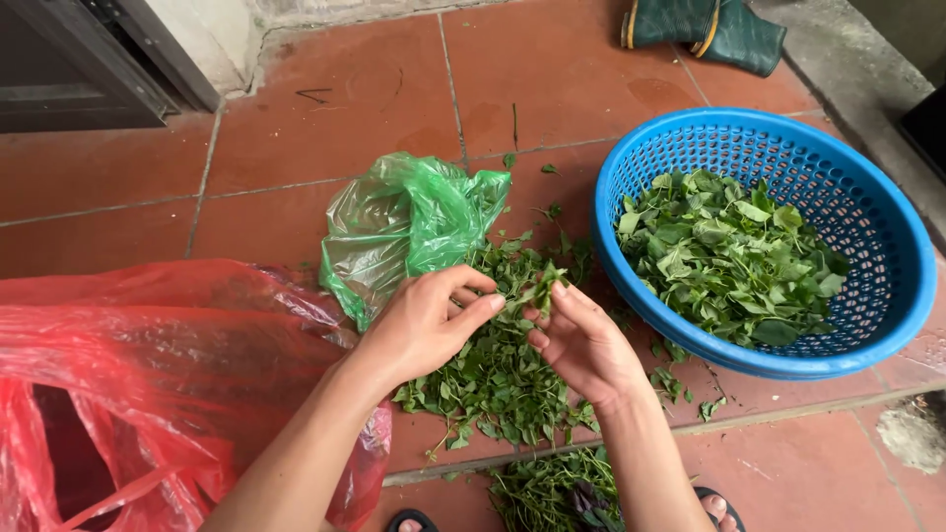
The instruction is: Sorting and plucking green leafy vegetables from stems and placing them into a blue basket.
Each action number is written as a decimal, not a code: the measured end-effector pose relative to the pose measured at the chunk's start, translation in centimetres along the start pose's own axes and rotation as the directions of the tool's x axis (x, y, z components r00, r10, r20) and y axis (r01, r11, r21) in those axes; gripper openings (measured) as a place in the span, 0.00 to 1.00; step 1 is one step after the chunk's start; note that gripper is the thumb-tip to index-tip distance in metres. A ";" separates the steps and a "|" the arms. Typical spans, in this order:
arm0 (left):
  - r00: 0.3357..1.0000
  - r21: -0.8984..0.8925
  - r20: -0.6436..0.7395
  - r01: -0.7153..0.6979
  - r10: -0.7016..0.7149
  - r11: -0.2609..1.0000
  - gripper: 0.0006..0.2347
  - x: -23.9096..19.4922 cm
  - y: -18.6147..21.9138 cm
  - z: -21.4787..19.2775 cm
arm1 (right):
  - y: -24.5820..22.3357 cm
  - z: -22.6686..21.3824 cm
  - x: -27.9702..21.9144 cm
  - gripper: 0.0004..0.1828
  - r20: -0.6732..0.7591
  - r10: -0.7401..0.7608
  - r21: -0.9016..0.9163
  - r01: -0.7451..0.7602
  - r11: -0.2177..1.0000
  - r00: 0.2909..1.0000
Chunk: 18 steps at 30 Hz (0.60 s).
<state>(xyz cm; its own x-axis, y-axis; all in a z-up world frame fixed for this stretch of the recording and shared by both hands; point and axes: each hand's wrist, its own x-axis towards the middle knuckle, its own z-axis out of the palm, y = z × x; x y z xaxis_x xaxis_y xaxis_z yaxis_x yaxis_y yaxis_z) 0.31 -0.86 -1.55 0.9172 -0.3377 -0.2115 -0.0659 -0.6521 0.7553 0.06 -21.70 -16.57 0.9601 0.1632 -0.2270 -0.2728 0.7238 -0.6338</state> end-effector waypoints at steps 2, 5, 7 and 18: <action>1.000 -0.045 0.021 0.004 -0.003 0.999 0.15 0.0 0.1 0.0 | -0.2 -0.3 -0.2 0.14 0.017 -0.001 0.057 0.000 0.998 1.000; 1.000 -0.030 -0.021 0.014 -0.014 0.999 0.14 0.3 -0.3 -0.2 | -2.2 -0.5 -0.9 0.15 0.010 -0.029 0.070 0.029 0.997 1.000; 0.997 -0.010 -0.071 0.018 -0.018 1.000 0.14 0.1 -0.6 -0.4 | -4.6 -0.2 -1.8 0.10 -0.143 -0.268 0.032 0.275 0.961 0.953; 0.995 0.043 -0.099 -0.007 0.011 0.999 0.13 0.0 -0.3 -0.9 | 0.6 0.2 -0.2 0.28 -0.103 -0.257 -0.814 0.067 0.577 0.961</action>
<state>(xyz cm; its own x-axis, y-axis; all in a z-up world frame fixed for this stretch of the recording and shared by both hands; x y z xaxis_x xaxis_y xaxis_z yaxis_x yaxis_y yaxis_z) 0.67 -0.06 -1.26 0.9508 -0.2760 -0.1407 -0.0890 -0.6784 0.7293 -0.30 -21.14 -16.80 0.9865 -0.0985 -0.1309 -0.1422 -0.1177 -0.9828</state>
